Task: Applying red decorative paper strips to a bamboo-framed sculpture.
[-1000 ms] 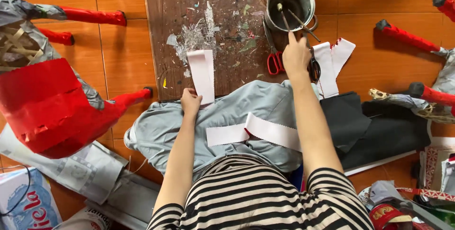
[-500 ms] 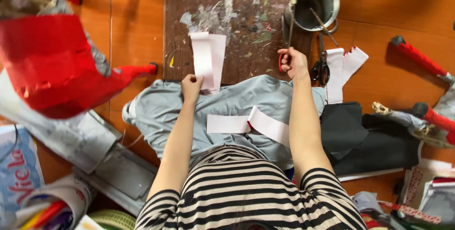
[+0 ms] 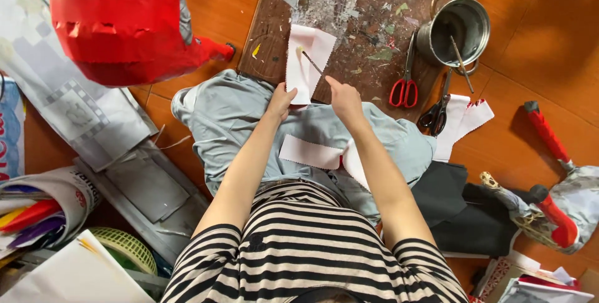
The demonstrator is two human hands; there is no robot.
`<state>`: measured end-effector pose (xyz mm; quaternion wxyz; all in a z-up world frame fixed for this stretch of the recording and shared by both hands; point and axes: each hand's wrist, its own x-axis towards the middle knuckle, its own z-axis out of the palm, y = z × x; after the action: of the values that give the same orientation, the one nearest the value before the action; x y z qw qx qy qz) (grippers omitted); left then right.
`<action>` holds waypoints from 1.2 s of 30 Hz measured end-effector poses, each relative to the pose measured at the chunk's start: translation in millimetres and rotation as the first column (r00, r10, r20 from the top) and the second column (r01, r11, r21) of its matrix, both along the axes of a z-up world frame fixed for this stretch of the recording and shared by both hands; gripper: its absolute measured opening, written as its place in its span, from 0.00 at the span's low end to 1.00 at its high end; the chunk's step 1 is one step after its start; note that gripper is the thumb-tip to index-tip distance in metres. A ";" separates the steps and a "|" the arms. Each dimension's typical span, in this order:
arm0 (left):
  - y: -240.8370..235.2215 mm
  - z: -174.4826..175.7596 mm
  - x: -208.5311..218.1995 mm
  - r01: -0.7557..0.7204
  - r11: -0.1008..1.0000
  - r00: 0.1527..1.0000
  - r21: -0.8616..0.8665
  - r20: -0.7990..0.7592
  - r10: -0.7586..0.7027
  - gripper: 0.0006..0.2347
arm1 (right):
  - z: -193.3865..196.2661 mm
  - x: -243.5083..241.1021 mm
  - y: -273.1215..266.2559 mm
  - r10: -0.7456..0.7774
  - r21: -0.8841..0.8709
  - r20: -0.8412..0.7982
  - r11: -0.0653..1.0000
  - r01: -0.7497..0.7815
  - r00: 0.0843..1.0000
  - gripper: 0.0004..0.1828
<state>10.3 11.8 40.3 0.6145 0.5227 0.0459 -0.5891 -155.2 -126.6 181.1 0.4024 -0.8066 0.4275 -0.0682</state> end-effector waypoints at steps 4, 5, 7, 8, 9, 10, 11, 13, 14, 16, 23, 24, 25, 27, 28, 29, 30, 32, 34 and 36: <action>7.9 -1.2 -4.9 0.066 0.994 0.991 -0.085 -0.114 -0.075 0.12 | 31.0 48.4 -4.5 0.082 -0.241 -0.286 0.958 -0.155 0.955 0.28; 7.3 5.6 -4.6 0.062 0.995 0.991 -0.085 -0.116 -0.071 0.12 | 30.5 55.3 -7.1 0.086 -0.240 -0.288 0.958 -0.159 0.954 0.28; 5.8 18.9 -4.0 0.160 0.985 0.982 0.068 -0.108 -0.153 0.12 | 29.0 68.6 -12.4 0.133 -0.198 -0.365 0.956 -0.217 0.921 0.23; 5.3 14.9 -3.5 0.159 0.985 0.982 0.069 -0.110 -0.151 0.12 | 25.2 69.7 -12.6 0.135 -0.196 -0.367 0.956 -0.218 0.921 0.23; 5.3 10.9 -4.2 0.149 0.987 0.982 0.064 -0.125 -0.140 0.11 | 21.6 69.5 -12.2 0.123 -0.203 -0.335 0.959 -0.199 0.934 0.25; 5.1 6.9 -5.1 0.138 0.989 0.982 0.059 -0.140 -0.129 0.10 | 18.0 69.0 -12.0 0.111 -0.210 -0.302 0.961 -0.180 0.947 0.26; 5.2 0.1 -5.8 0.141 0.988 0.981 0.060 -0.144 -0.131 0.10 | 11.0 61.2 -8.5 0.109 -0.207 -0.305 0.962 -0.178 0.946 0.26; 3.4 -14.1 -7.4 0.044 0.999 0.961 0.006 -0.274 -0.040 0.09 | -2.9 45.6 -2.8 0.028 -0.234 -0.260 0.968 -0.091 0.965 0.27; 0.7 -15.0 -6.3 0.046 0.999 0.960 0.005 -0.277 -0.043 0.09 | -2.3 32.8 7.6 0.026 -0.234 -0.264 0.968 -0.090 0.964 0.27; -0.9 -16.6 -7.5 0.038 0.997 0.937 0.072 -0.349 -0.011 0.11 | -0.7 4.4 32.0 0.051 -0.246 -0.261 0.962 -0.117 0.964 0.26; -7.5 -14.9 4.3 0.127 0.987 0.914 0.095 -0.399 -0.079 0.15 | 87.0 -52.9 83.7 0.080 -0.073 -0.387 0.990 -0.117 0.919 0.17; -6.3 -8.0 6.4 0.100 0.989 0.907 0.108 -0.419 -0.046 0.14 | 97.9 -54.8 91.4 0.071 -0.047 -0.355 0.994 -0.094 0.932 0.16; -10.5 -1.1 12.2 0.072 0.991 0.901 0.115 -0.433 -0.015 0.13 | 107.8 -54.3 95.5 0.059 -0.027 -0.319 0.997 -0.071 0.946 0.15; -8.0 3.3 9.4 0.049 0.995 0.901 0.088 -0.434 -0.006 0.13 | 112.6 -55.8 103.3 0.054 0.004 -0.288 0.998 -0.055 0.956 0.16; -7.6 5.8 8.9 0.018 0.998 0.901 0.057 -0.434 0.008 0.14 | 115.2 -55.8 106.7 0.053 0.032 -0.257 0.998 -0.047 0.965 0.17; -5.8 6.8 8.1 0.022 0.998 0.901 0.057 -0.434 0.005 0.14 | 112.4 -61.9 107.8 0.050 0.032 -0.256 0.999 -0.043 0.965 0.17; -3.6 8.0 7.7 0.027 0.999 0.905 0.034 -0.424 -0.010 0.15 | 109.8 -67.7 109.2 0.039 0.026 -0.244 0.999 -0.034 0.969 0.17; -2.4 14.1 10.0 0.030 1.000 0.912 0.007 -0.410 -0.025 0.16 | 107.5 -75.4 105.6 0.030 0.015 -0.227 1.000 -0.027 0.973 0.17; 2.8 24.8 9.2 0.014 1.000 0.904 -0.025 -0.427 -0.023 0.17 | 110.8 -83.8 102.0 -0.004 -0.010 -0.275 1.000 0.002 0.961 0.15; 5.0 10.4 3.5 0.042 0.999 0.905 -0.030 -0.422 -0.051 0.18 | 119.4 -75.3 102.7 0.016 -0.008 -0.303 1.000 -0.020 0.953 0.17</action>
<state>13.8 16.8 50.7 0.5809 0.3776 0.1596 -0.7032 -230.5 -23.9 300.5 0.3282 -0.8137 0.4763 0.0576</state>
